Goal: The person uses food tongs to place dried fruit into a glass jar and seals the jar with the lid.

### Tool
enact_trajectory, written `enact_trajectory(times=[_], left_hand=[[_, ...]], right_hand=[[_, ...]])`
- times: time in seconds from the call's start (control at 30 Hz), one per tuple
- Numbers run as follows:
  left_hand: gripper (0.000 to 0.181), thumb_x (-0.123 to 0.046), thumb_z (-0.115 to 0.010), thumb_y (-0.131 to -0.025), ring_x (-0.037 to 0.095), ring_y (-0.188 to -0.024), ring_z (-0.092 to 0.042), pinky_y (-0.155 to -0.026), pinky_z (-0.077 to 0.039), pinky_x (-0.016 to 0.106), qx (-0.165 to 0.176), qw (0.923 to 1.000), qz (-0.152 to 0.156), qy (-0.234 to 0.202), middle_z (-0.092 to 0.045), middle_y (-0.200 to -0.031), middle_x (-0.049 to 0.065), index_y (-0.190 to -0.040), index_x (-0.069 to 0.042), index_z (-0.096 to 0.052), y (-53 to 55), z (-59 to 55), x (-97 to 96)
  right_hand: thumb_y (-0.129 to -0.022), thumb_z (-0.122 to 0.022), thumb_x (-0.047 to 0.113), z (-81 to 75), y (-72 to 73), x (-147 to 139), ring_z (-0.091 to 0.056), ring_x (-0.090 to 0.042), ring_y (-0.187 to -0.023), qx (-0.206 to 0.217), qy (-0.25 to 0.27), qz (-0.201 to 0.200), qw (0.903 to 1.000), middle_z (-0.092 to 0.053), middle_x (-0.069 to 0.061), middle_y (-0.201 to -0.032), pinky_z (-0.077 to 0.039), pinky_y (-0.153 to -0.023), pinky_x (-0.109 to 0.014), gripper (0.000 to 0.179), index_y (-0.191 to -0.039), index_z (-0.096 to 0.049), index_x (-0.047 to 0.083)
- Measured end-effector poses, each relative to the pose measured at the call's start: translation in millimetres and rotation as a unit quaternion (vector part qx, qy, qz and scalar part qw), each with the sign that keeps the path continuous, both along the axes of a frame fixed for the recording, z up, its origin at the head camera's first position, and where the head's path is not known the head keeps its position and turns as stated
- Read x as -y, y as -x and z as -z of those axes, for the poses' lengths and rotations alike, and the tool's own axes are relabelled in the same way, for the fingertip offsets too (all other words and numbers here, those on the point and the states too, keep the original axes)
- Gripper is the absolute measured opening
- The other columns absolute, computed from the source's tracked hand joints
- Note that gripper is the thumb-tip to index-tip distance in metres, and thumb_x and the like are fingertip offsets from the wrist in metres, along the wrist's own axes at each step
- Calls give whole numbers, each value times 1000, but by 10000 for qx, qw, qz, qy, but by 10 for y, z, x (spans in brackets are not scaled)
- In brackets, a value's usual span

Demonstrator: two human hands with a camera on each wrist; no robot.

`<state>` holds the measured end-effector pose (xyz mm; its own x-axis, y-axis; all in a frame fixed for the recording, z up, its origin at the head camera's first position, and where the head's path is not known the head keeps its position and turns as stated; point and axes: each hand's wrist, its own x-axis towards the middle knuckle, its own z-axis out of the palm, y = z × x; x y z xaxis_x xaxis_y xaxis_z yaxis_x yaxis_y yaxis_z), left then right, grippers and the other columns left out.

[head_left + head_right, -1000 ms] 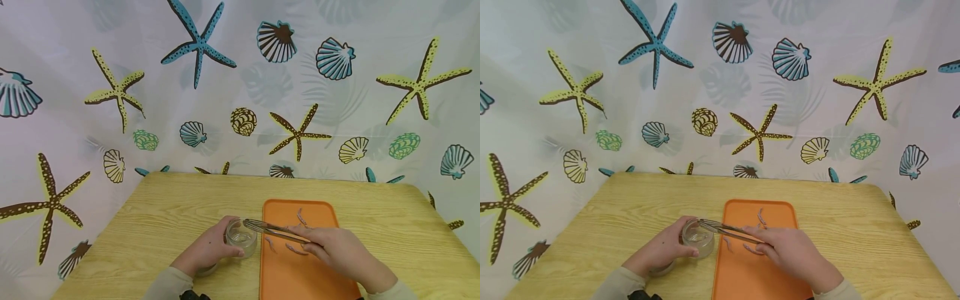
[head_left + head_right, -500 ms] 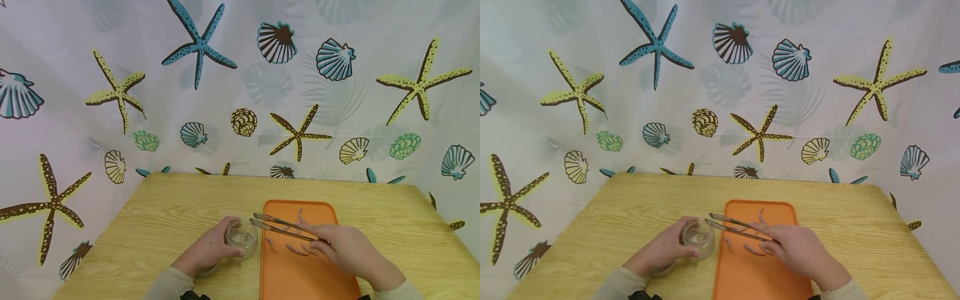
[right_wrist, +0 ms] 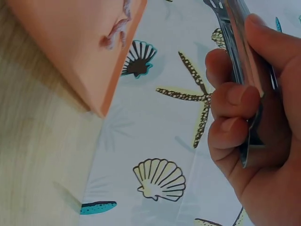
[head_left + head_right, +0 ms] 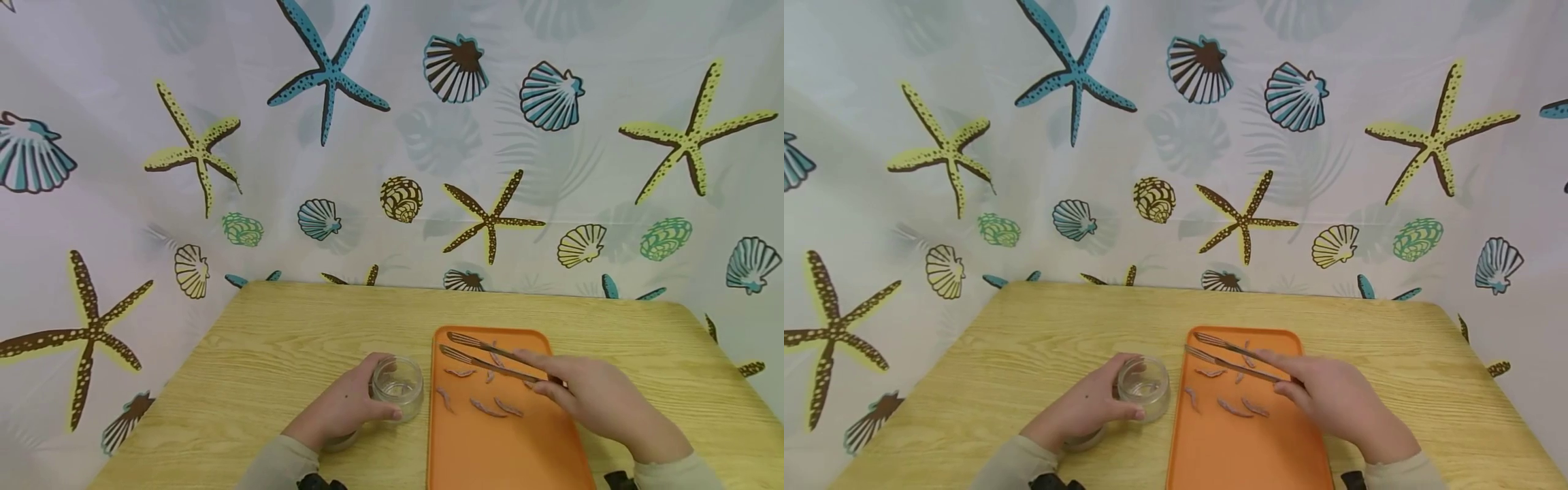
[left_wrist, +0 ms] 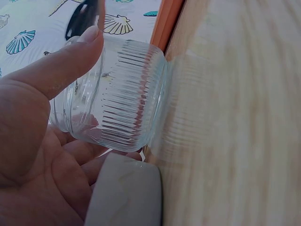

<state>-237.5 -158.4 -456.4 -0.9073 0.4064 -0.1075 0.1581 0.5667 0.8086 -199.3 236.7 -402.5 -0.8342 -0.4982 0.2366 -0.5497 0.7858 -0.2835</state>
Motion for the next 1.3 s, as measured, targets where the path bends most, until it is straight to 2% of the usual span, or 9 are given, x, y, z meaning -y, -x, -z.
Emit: enact_trajectory(times=[0.1,0.3,0.37,0.47,0.6,0.8,0.87,1.07,1.3], left_hand=[[93,-47,-89,-76,27,-135,-48,-111,-36,53,-15,10000,-18,38,-52,-148,4,-151,-19,-41,-2,-3,-4],[93,-47,-89,-76,28,-135,-48,-110,-36,55,0,10000,-11,43,-52,-148,5,-150,-18,-42,-1,-6,-4],[93,-47,-89,-76,27,-134,-48,-110,-36,54,-15,10000,-11,52,-52,-148,5,-151,-18,-42,1,-6,-6],[93,-47,-88,-76,27,-134,-49,-110,-37,53,-31,10000,-7,56,-52,-148,5,-151,-18,-41,9,-9,-8],[93,-46,-88,-76,27,-134,-49,-110,-37,53,-36,10000,3,53,-52,-148,5,-151,-19,-41,14,-12,-9],[94,-46,-88,-76,27,-134,-48,-110,-36,53,14,10000,30,0,-52,-148,6,-151,-17,-40,13,-1,-3],[94,-46,-88,-76,27,-134,-48,-110,-36,53,28,10000,35,-14,-52,-148,6,-151,-17,-40,13,3,-3],[93,-45,-88,-77,26,-135,-48,-111,-36,52,9,10000,52,-37,-51,-149,6,-151,-18,-40,14,8,-5],[93,-45,-88,-77,26,-134,-48,-110,-37,52,13,10000,67,-66,-51,-148,5,-152,-19,-40,15,13,-1]], right_hand=[[-96,-70,33,30,30,-46,-42,1,-56,283,-43,0,9996,-60,23,-85,-38,-53,-24,54,-148,-54,36],[-99,-59,50,76,80,-109,-48,-1,-62,951,24,-41,9955,-68,15,-97,-41,-58,-27,52,-148,-53,38],[-99,-61,47,89,91,-118,-48,-1,-62,1049,41,-21,9945,-68,15,-101,-41,-59,-27,51,-148,-52,38],[-99,-64,38,96,104,-128,-49,-2,-63,1198,34,14,9928,-66,16,-96,-41,-58,-27,51,-148,-52,38],[-99,-66,31,104,109,-140,-52,-1,-69,1258,-57,9,9920,-66,16,-94,-44,-62,-29,50,-148,-54,36],[-99,-66,31,132,114,-162,-66,-10,-92,1199,-266,-57,9924,-71,4,-117,-54,-75,-40,49,-147,-56,35],[-99,-66,31,141,114,-168,-67,-14,-96,1230,-272,-52,9920,-71,2,-119,-54,-77,-42,48,-146,-56,35],[-99,-66,33,159,118,-175,-66,-13,-96,1328,-225,-25,9909,-71,3,-117,-53,-75,-40,48,-146,-56,35],[-98,-68,32,178,131,-176,-59,-2,-80,1348,-223,1,9906,-69,12,-103,-50,-69,-35,49,-146,-57,32]])
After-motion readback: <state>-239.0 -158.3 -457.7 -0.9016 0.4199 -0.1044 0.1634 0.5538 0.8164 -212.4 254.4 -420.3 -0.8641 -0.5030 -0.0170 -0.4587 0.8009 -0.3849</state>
